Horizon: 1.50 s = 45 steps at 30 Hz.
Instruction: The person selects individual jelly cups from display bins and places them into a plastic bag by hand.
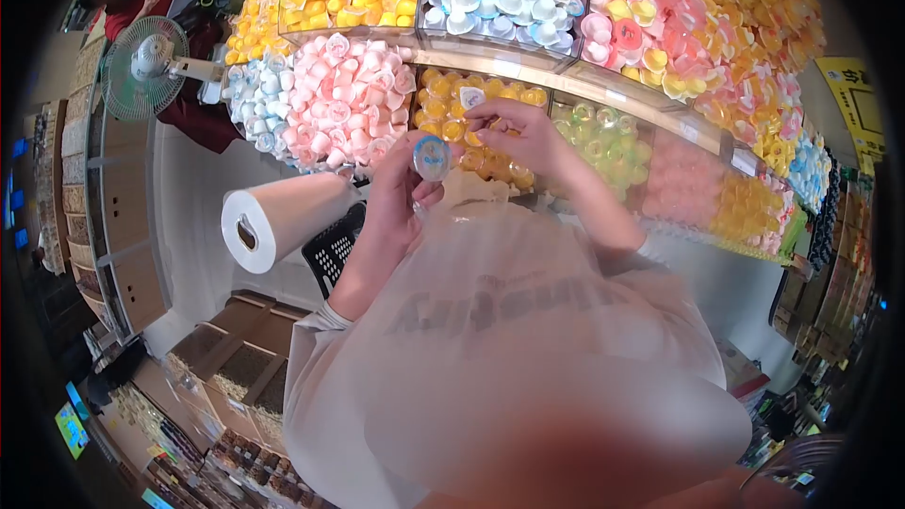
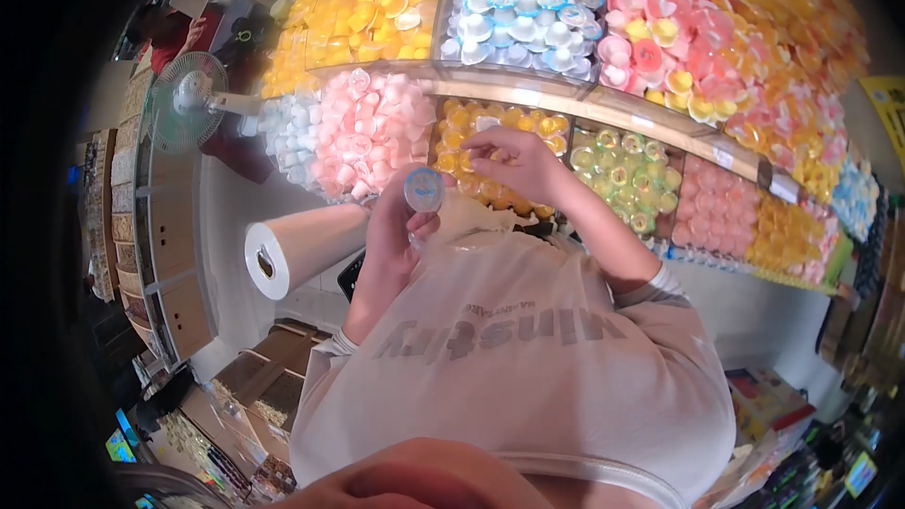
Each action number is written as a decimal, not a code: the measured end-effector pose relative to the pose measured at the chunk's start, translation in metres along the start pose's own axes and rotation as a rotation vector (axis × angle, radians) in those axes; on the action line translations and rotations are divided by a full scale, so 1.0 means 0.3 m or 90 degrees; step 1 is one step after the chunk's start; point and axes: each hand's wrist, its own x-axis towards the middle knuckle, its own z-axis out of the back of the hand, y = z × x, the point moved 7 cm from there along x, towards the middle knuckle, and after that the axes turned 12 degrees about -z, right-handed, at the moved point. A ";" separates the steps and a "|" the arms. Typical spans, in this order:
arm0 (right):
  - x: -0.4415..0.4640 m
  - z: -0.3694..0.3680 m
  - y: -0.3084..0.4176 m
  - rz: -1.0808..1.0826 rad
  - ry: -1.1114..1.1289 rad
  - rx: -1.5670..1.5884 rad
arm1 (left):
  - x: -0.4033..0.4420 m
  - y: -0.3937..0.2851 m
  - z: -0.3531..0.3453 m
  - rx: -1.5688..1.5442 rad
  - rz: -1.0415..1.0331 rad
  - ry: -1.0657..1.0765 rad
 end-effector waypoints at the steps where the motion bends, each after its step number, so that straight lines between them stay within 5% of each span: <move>1: -0.030 -0.056 0.006 0.035 0.031 0.007 | 0.002 -0.001 -0.003 -0.019 0.004 -0.010; 4: -0.078 -0.117 0.043 0.076 0.011 0.135 | 0.003 0.002 0.005 -0.011 -0.031 -0.036; 11: -0.163 -0.182 0.165 0.261 -0.120 -0.226 | -0.054 0.063 -0.022 0.111 -0.046 -0.074; 15: -0.168 -0.149 0.145 0.315 -0.167 -0.221 | -0.089 0.093 -0.020 0.125 -0.014 -0.056; 19: -0.063 0.074 0.132 0.135 -0.242 -0.141 | -0.133 0.090 -0.047 0.189 -0.015 -0.043; 25: 0.289 0.766 0.011 0.102 -0.601 -0.271 | -0.177 0.069 -0.045 0.178 -0.049 -0.025; 28: 0.363 0.864 0.027 -0.007 -0.633 -0.415 | -0.185 0.071 -0.028 0.139 -0.049 -0.034; 34: 0.320 0.894 -0.037 0.120 -0.692 -0.328 | -0.185 0.038 0.000 0.105 -0.085 -0.055; 41: 0.031 0.366 -0.069 0.086 -0.269 0.042 | -0.161 -0.137 0.035 0.022 -0.278 -0.163; 45: -0.116 0.081 0.008 0.116 -0.080 0.114 | -0.156 -0.232 -0.023 -0.017 -0.395 -0.036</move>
